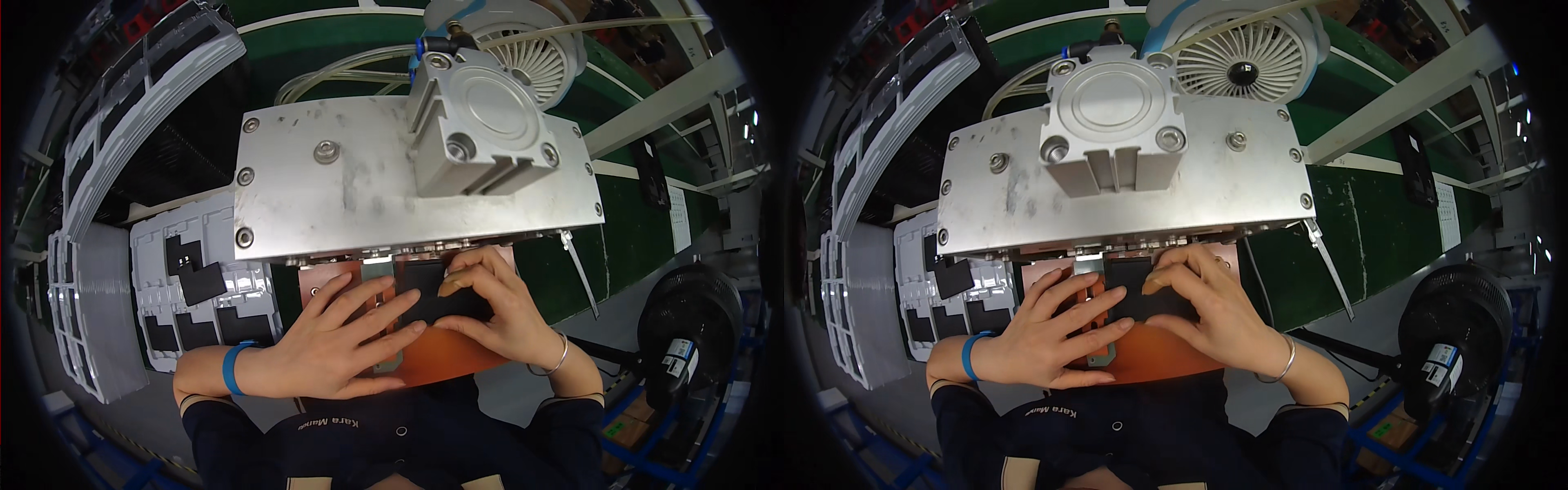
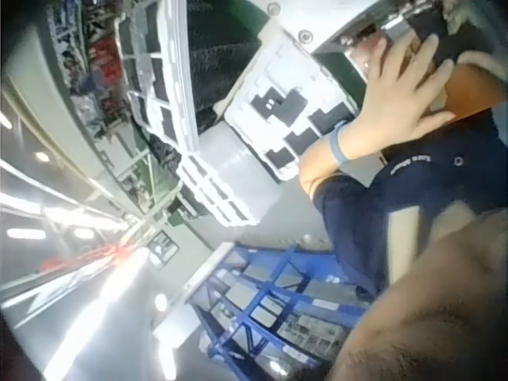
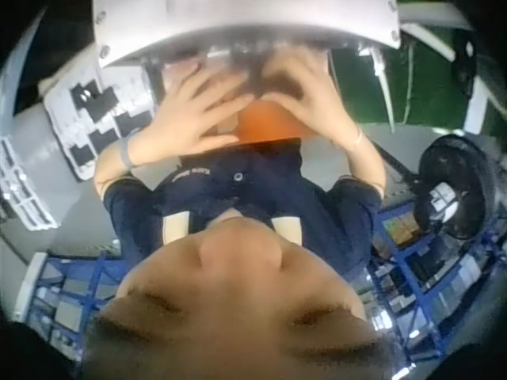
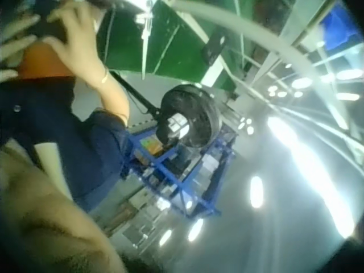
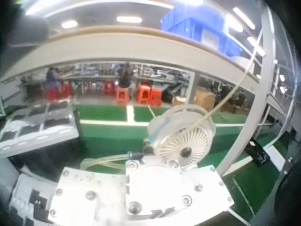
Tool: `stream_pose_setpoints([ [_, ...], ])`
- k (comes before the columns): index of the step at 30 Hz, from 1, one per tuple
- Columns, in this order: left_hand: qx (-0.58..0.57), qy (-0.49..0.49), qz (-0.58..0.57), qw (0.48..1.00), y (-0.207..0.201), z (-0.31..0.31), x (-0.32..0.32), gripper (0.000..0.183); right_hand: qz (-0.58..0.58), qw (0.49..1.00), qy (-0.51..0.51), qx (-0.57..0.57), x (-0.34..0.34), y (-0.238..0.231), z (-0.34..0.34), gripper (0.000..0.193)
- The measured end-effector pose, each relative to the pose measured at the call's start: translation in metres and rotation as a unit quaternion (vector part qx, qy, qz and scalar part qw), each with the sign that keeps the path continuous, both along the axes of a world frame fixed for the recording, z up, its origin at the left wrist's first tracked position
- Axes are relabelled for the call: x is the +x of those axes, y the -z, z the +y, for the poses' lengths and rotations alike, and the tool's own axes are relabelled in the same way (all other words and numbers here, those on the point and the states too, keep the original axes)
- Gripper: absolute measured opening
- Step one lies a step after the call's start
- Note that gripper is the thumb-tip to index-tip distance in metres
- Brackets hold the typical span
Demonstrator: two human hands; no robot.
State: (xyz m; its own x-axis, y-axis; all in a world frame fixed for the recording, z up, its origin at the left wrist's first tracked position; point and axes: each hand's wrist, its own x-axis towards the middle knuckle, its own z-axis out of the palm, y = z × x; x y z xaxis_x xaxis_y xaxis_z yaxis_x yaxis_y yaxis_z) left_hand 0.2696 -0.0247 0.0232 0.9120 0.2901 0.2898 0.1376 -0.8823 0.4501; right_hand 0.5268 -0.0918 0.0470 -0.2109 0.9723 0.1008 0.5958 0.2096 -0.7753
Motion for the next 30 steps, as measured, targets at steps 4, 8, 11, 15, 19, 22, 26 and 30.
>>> stream_pose_setpoints([
  [4, -0.035, -0.033, -0.087, 0.995, -0.002, -0.003, -0.004, 0.053, 0.158, 0.978, 0.062, -0.119, 0.011, -0.001, -0.010, 0.034],
  [8, -0.202, -0.078, -0.201, 0.955, -0.012, -0.005, -0.010, 0.037, 0.252, 0.952, 0.060, -0.164, -0.014, -0.018, -0.018, 0.030],
  [11, -0.313, -0.123, -0.169, 0.927, -0.024, -0.017, -0.047, 0.028, 0.219, 0.971, -0.024, -0.093, -0.057, -0.029, -0.015, 0.033],
  [15, -0.414, -0.390, -0.321, 0.757, -0.019, -0.026, -0.121, 0.021, 0.181, 0.979, -0.089, -0.016, -0.112, -0.049, 0.013, 0.037],
  [19, -0.163, -0.620, -0.346, 0.685, 0.028, 0.041, -0.246, 0.035, 0.013, 0.954, -0.267, 0.134, -0.170, -0.038, 0.059, 0.037],
  [22, -0.199, -0.655, -0.260, 0.681, 0.067, 0.081, -0.320, 0.037, -0.123, 0.932, -0.292, 0.177, -0.230, 0.002, 0.106, 0.033],
  [26, -0.158, -0.676, -0.173, 0.699, 0.130, 0.111, -0.352, 0.039, -0.278, 0.912, -0.279, 0.113, -0.299, 0.067, 0.153, 0.046],
  [30, -0.028, -0.692, 0.049, 0.720, 0.104, 0.081, -0.321, 0.050, -0.328, 0.909, -0.242, 0.088, -0.313, 0.085, 0.155, 0.052],
])
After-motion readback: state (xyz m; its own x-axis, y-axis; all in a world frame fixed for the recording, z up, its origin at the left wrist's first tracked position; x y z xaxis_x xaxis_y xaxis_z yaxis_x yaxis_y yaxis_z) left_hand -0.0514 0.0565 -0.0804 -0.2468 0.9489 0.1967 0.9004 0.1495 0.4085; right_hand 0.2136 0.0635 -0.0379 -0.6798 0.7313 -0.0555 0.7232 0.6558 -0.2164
